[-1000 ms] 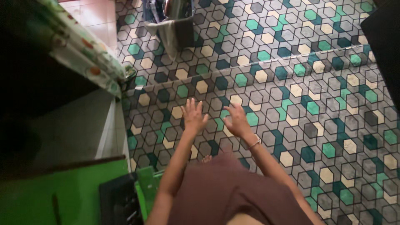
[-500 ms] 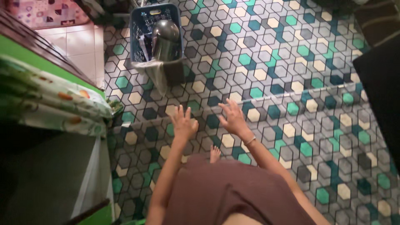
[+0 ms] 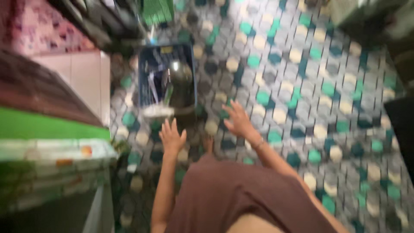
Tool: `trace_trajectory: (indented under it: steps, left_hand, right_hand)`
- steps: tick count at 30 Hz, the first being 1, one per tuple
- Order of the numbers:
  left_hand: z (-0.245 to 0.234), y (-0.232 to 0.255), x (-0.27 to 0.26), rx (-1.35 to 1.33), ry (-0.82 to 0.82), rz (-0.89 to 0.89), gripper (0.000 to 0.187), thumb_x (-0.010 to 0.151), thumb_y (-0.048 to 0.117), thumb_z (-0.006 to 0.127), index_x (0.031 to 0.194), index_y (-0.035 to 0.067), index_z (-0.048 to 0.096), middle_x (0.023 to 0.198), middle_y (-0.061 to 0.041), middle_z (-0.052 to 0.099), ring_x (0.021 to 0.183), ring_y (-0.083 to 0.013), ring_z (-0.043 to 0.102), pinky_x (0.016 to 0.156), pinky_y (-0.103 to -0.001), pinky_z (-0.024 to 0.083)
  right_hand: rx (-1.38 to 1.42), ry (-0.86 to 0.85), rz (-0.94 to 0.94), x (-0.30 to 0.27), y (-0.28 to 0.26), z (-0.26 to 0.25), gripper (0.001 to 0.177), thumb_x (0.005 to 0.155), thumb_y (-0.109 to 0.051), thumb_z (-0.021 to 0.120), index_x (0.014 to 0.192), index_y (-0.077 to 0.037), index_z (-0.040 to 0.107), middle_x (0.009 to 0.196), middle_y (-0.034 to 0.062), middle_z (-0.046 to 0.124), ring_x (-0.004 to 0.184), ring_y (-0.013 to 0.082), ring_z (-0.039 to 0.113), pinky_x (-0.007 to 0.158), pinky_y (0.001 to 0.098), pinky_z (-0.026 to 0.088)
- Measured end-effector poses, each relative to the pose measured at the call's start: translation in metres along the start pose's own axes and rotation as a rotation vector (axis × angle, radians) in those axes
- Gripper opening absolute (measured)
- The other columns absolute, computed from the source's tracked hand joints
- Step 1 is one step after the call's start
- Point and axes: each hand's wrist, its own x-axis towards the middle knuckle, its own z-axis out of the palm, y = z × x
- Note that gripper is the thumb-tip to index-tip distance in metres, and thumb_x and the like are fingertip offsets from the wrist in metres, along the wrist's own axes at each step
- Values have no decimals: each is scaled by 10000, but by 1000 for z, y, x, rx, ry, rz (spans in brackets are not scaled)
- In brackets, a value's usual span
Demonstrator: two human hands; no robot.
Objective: The person organizes various items including clothes, a green bag, a pet carrier, and several boxes by moving them between a laundry basket and a shelf.
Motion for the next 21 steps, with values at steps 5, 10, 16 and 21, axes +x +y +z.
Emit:
trace_trajectory:
  steps: [5,10,16,21]
  left_hand:
    - [0,37,151,-25,-46,100,798,853,440,719,1530,127,433,1605,-235,340,1476,-460,311,1171,-655,257]
    - [12,122,297,4,-143,220,781,843,436,722,1506,122,453,1579,-220,370,1463,-442,326,1159,-660,256]
    - [60,215,460,-15,-34,330,778,869,448,721,1520,123,446,1596,-217,367,1509,-426,270,1180,-686,215]
    - [75,266,584,-70,-49,214,790,853,464,721,1521,147,442,1594,-212,345,1496,-430,257,1159,-708,208]
  right_hand:
    - [64,-19,64,100,50,-12,635,874,-272,732,1464,-161,528,1585,258,388,1462,453,367,1196,523,326]
    - [110,-25,190,198,123,-24,659,870,-269,739,1478,-153,514,1562,279,395,1446,470,368,1185,525,318]
    - [92,-12,149,351,227,-51,667,863,-260,745,1473,-123,515,1562,300,396,1444,482,369,1189,530,315]
    - [132,-70,73,497,272,-92,615,874,-226,745,1444,-113,544,1568,308,398,1451,483,376,1178,513,336]
